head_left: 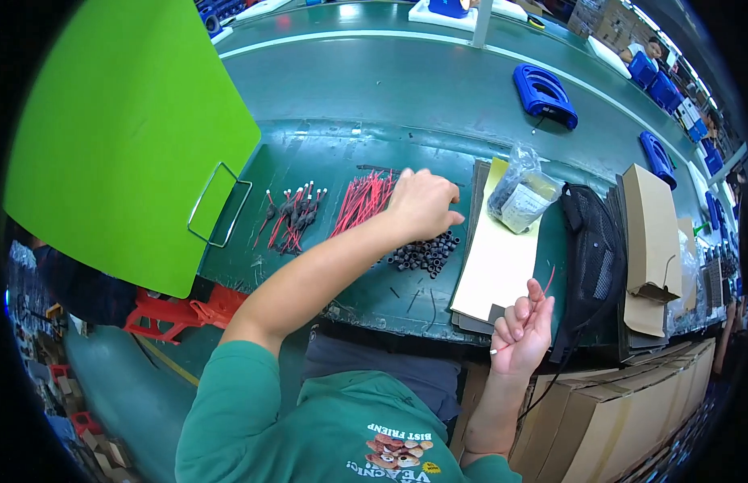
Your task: The person assembles small electrical wire components by hand at a factory workbench, creating assembled parts.
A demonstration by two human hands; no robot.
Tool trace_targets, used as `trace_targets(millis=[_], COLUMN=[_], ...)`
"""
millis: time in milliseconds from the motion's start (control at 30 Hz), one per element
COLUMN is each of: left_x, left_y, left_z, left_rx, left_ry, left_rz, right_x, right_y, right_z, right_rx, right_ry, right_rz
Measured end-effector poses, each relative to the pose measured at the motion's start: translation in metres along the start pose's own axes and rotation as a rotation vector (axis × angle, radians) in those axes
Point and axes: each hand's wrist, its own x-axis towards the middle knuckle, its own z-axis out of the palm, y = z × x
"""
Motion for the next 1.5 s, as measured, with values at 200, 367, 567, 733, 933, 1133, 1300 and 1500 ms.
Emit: trace_targets(millis=[200, 367, 567, 733, 933, 1133, 1300, 1500], left_x=[0.037, 0.037, -0.042, -0.12, -0.146, -0.153, -0.154, -0.16], left_y=[-0.017, -0.016, 0.004, 0.037, 0.047, 0.048, 0.047, 0.048], left_z=[0.017, 0.018, -0.019, 0.003, 0.009, 0.003, 0.007, 0.006], left_rx=[0.171, 0.173, -0.563, -1.634, -2.101, -2.227, -2.271, -2.129], left_ry=[-0.319, -0.279, 0.051, -0.069, 0.074, 0.109, 0.145, 0.11], left_rz=[0.08, 0.084, 0.225, -0.336, -0.396, -0.381, -0.326, -0.394], right_x=[-0.005, -0.013, -0.031, -0.043, -0.05, -0.054, -0.056, -0.051], right_y=[-0.01, -0.013, -0.004, 0.027, 0.04, 0.048, 0.049, 0.055], right_z=[-0.004, 0.0, 0.004, 0.028, 0.03, 0.032, 0.032, 0.031], right_rx=[-0.297, -0.394, -0.643, -0.731, -0.887, -0.891, -0.888, -0.847], right_ry=[0.029, 0.053, -0.151, -0.288, -0.36, -0.357, -0.311, -0.328], right_rz=[-0.17, -0.247, -0.136, -0.089, 0.017, 0.036, 0.078, 0.063])
